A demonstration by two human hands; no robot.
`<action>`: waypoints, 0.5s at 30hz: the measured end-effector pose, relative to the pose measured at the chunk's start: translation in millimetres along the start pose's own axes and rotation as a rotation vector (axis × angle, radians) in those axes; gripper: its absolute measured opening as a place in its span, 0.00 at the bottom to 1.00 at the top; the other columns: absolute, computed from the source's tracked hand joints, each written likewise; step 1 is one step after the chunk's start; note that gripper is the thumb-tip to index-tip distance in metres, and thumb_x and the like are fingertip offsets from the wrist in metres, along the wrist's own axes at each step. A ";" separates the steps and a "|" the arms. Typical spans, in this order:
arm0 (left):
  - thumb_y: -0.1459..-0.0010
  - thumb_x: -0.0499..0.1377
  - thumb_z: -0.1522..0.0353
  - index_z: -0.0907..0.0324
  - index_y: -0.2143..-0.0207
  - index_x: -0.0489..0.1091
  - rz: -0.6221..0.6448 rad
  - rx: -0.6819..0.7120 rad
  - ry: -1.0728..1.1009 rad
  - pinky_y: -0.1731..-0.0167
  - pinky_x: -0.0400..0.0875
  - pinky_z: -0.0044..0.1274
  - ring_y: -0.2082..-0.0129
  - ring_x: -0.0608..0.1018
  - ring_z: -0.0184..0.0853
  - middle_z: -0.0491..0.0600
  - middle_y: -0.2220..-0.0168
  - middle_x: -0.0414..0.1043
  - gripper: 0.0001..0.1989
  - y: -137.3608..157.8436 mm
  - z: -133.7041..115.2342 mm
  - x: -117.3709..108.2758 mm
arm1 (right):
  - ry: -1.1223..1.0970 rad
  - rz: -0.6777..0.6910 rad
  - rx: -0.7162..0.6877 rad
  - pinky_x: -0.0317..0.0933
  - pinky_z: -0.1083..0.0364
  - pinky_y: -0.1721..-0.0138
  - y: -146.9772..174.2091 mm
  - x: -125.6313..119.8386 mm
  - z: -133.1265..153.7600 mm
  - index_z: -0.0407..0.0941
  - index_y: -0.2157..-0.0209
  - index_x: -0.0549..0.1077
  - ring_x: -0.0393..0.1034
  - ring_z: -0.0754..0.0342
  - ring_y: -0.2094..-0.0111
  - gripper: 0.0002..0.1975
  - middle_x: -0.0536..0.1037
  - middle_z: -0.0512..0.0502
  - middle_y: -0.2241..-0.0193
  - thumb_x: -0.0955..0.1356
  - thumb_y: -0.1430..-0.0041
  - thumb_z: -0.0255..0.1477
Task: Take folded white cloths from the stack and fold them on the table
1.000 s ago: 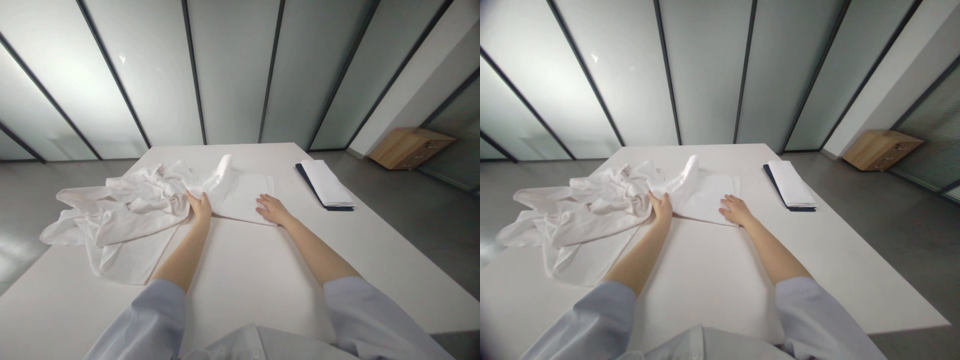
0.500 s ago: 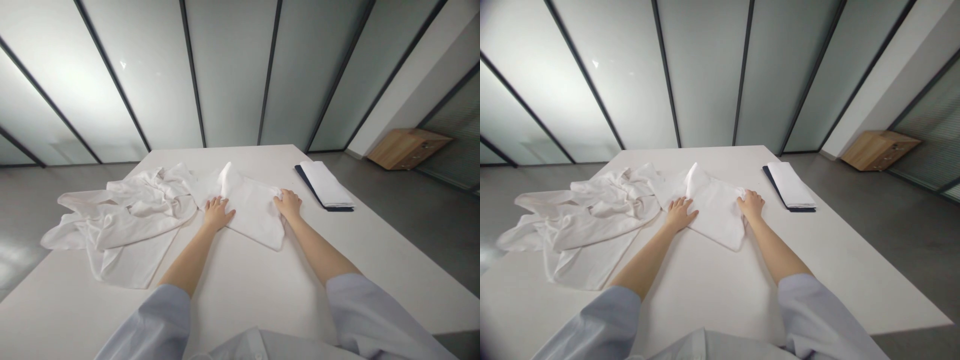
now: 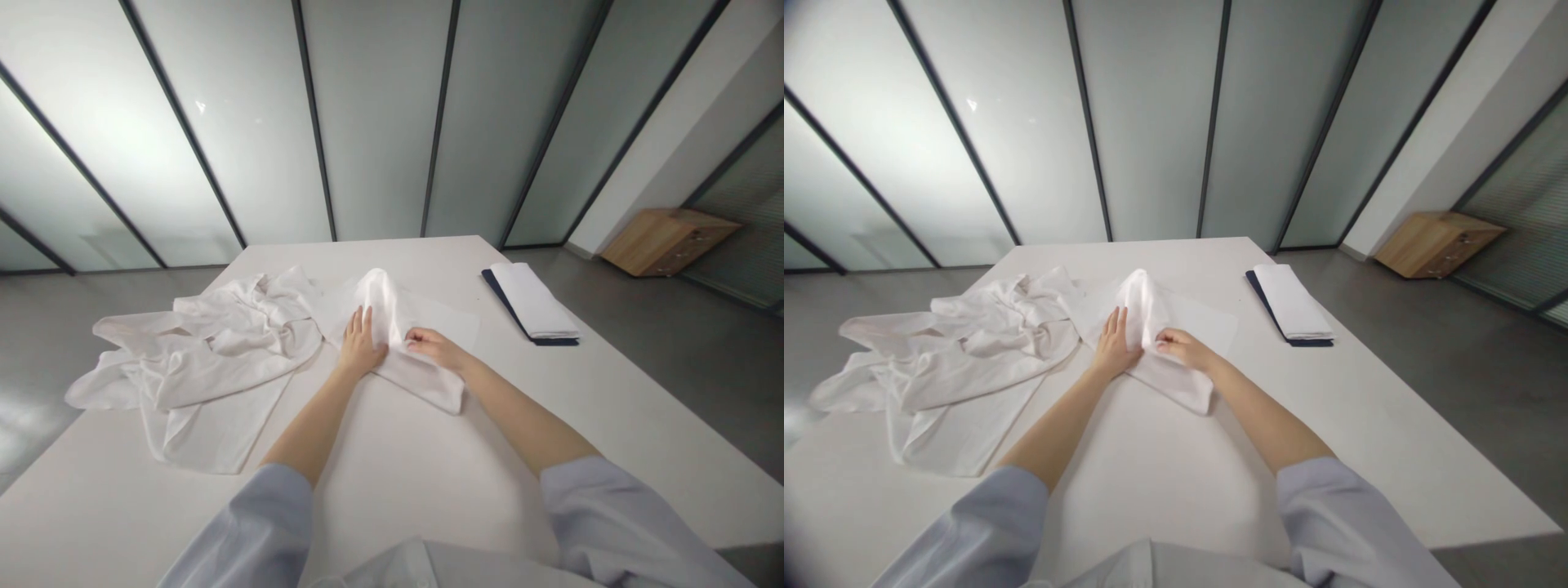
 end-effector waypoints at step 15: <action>0.40 0.56 0.67 0.56 0.56 0.72 0.034 0.170 0.086 0.40 0.59 0.36 0.44 0.69 0.41 0.52 0.55 0.75 0.11 -3.4 -20.1 -8.2 | 0.755 -0.090 0.161 0.39 0.41 0.35 -3.6 -35.0 -65.7 0.47 0.39 0.64 0.48 0.46 0.34 0.24 0.60 0.43 0.35 0.59 0.35 0.37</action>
Point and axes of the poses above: each hand's wrist, its own y-axis away from the middle knuckle, its own x-axis out of the palm, z = x × y, the point moved 10 cm from there along -y, towards the middle knuckle
